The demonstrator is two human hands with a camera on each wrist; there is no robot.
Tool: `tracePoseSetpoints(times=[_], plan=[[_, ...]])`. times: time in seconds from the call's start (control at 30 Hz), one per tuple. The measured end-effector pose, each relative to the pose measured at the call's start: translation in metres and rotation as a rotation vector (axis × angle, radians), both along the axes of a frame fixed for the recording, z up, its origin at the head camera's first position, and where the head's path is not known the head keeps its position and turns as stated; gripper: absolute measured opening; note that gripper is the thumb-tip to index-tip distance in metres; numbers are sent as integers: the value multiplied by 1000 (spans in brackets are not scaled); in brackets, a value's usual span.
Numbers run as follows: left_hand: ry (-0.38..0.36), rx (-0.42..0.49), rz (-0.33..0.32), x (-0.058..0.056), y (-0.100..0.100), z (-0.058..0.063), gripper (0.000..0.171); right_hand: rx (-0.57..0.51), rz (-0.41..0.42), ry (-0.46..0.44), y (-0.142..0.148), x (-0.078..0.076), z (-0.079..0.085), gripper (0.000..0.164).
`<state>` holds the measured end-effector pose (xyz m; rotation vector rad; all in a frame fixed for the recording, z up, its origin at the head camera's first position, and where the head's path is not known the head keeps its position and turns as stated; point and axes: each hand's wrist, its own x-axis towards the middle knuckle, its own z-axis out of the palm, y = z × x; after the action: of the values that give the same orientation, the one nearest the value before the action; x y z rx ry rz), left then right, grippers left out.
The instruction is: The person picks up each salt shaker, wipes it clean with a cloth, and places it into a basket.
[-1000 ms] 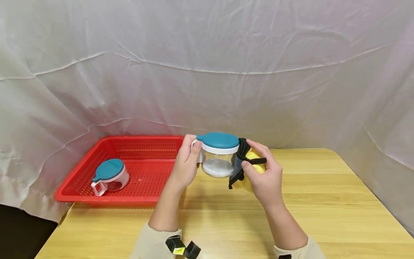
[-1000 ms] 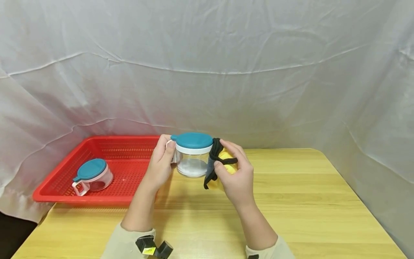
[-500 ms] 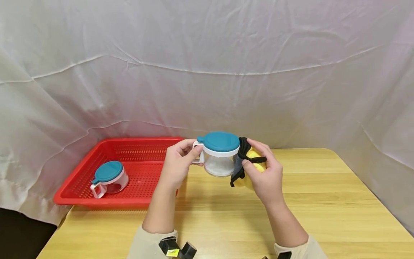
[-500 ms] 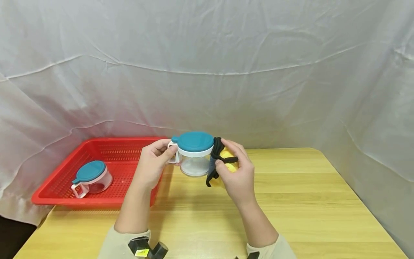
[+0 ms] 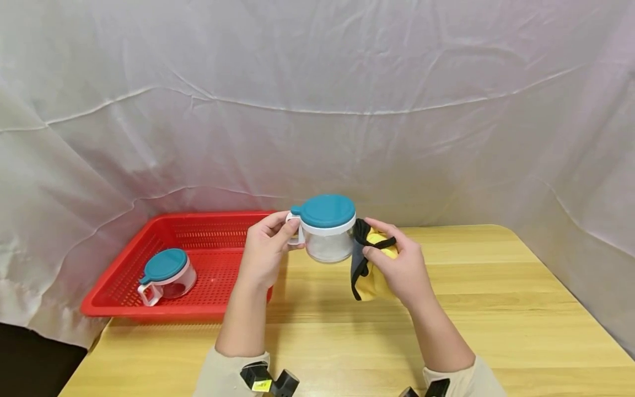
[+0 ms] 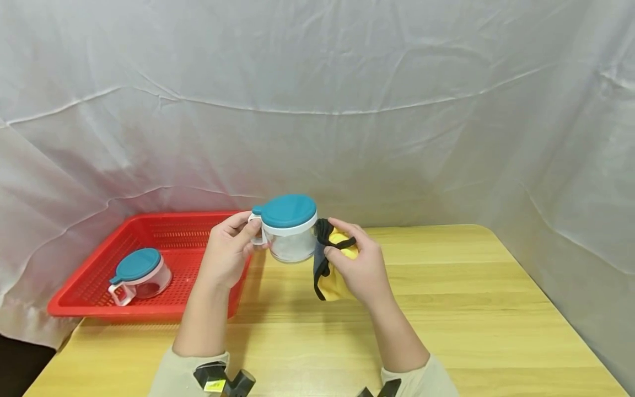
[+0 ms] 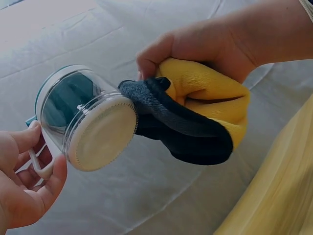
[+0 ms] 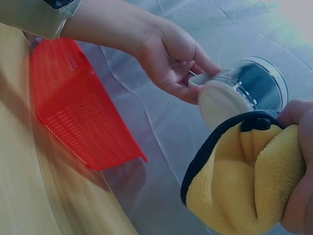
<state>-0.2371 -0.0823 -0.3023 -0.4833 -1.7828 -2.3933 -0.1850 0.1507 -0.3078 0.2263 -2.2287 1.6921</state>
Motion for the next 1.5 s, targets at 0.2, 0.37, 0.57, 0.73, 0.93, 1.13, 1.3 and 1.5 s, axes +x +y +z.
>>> tracePoseSetpoints(times=[0.2,0.37,0.57,0.73,0.93,1.13,1.3,1.5], plan=[[-12,-27,-19,2,1,1,26,-56,23,-34,2,0,1,46],[-13,-59,-80,2,3,0,23,-220,69,-32,3,2,5,45],[-24,-65,-122,1,0,-2,15,-328,158,-31,4,2,7,45],[-42,-88,-174,1,-3,-4,12,-361,216,-53,5,2,7,45],[-38,-123,-209,0,-4,-6,10,-403,250,-110,7,0,5,46],[-10,-174,-249,-2,-4,-8,12,-470,272,-166,10,-3,5,44],[-3,-191,-283,-3,-5,-10,12,-523,285,-196,12,-4,4,44],[-1,-201,-315,-3,-5,-11,10,-550,303,-202,13,-4,2,44]])
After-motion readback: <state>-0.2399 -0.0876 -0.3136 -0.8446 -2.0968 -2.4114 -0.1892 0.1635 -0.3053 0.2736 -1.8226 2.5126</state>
